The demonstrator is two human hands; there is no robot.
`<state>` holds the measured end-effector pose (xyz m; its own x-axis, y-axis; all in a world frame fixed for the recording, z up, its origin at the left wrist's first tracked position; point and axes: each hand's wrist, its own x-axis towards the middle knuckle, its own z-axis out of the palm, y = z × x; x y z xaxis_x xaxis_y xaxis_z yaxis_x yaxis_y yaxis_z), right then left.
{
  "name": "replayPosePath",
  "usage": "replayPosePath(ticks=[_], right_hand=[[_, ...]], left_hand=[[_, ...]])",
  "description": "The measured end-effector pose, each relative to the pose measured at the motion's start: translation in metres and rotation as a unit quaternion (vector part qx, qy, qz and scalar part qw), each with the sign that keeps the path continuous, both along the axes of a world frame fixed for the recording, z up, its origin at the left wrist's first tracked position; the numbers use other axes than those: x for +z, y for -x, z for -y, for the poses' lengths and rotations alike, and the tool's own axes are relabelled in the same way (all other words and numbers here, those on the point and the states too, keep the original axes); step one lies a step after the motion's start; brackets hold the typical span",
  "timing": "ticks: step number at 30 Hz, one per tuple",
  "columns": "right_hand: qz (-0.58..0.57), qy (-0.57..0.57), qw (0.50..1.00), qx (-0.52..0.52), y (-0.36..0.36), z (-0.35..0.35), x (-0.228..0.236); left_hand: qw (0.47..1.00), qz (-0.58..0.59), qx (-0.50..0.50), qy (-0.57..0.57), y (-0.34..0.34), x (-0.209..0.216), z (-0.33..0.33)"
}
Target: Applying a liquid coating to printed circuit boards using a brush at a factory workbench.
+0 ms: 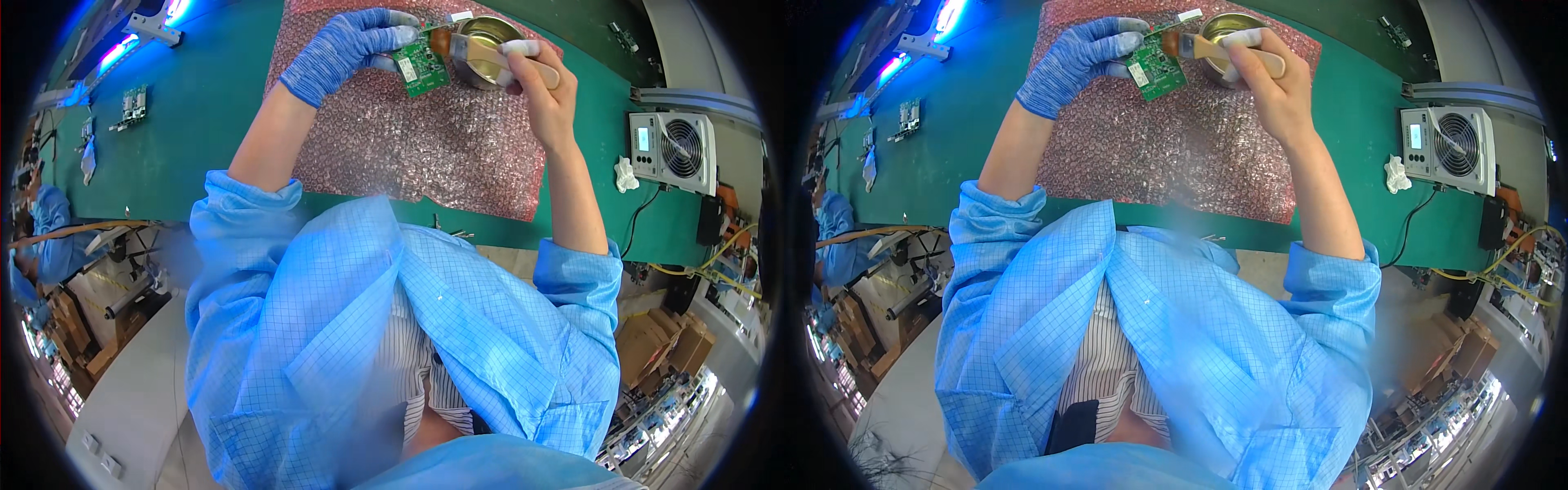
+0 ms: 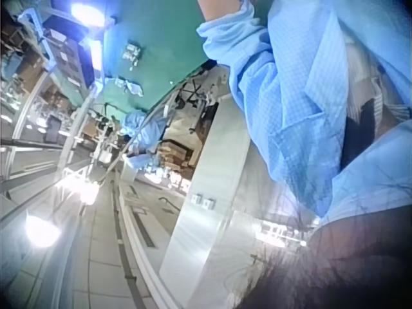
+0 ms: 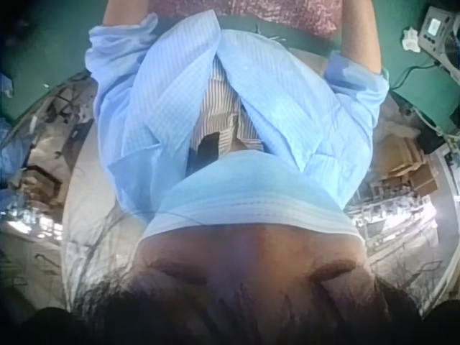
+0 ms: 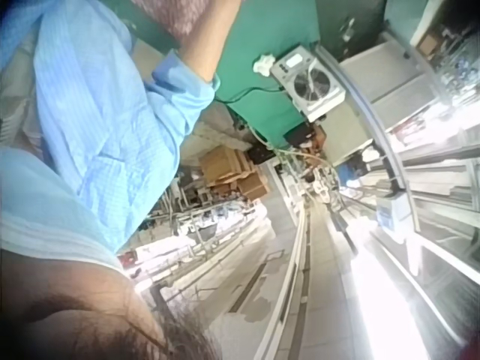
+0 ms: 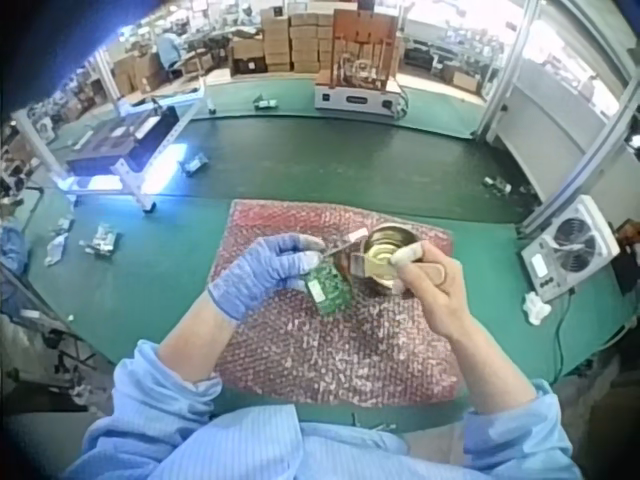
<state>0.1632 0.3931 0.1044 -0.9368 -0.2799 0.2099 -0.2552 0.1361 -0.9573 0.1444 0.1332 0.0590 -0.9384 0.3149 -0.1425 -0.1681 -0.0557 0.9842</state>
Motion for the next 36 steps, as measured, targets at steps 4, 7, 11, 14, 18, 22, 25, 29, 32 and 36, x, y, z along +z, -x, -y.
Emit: replayPosePath(ticks=[4,7,11,14,18,22,25,29,32,36], right_hand=[[0.072,-0.016,0.997,0.029,-0.003,-0.001,-0.009],[0.101,-0.04,0.993,0.054,-0.013,-0.002,-0.017],[0.064,0.018,0.998,-0.009,-0.019,0.001,-0.023],[0.026,0.043,0.996,-0.079,-0.017,0.014,-0.027],[0.064,0.03,0.995,-0.064,-0.023,0.027,-0.028],[0.075,0.033,0.994,-0.074,-0.023,0.027,-0.023],[0.075,0.048,0.991,-0.098,-0.02,0.03,-0.024],[0.108,0.019,0.993,-0.052,-0.016,0.031,-0.027],[0.095,0.045,0.991,-0.086,-0.011,0.031,-0.028],[0.102,0.026,0.993,-0.056,-0.003,0.033,-0.028]], left_hand=[[0.999,0.007,0.008,-0.033,0.002,-0.003,0.007],[0.998,0.011,0.023,-0.055,0.003,-0.008,0.011],[0.993,0.017,0.08,-0.091,0.001,-0.013,0.008],[0.985,0.021,0.122,-0.118,-0.001,-0.01,0.005],[0.956,0.086,0.149,-0.24,-0.005,-0.008,0.001],[0.942,0.085,0.16,-0.282,-0.003,-0.011,0.001],[0.939,0.082,0.17,-0.287,0.001,-0.016,0.002],[0.96,0.05,0.177,-0.211,0.008,-0.022,0.007],[0.968,0.036,0.181,-0.172,0.013,-0.026,0.009],[0.968,0.033,0.175,-0.179,0.023,-0.025,0.009]])
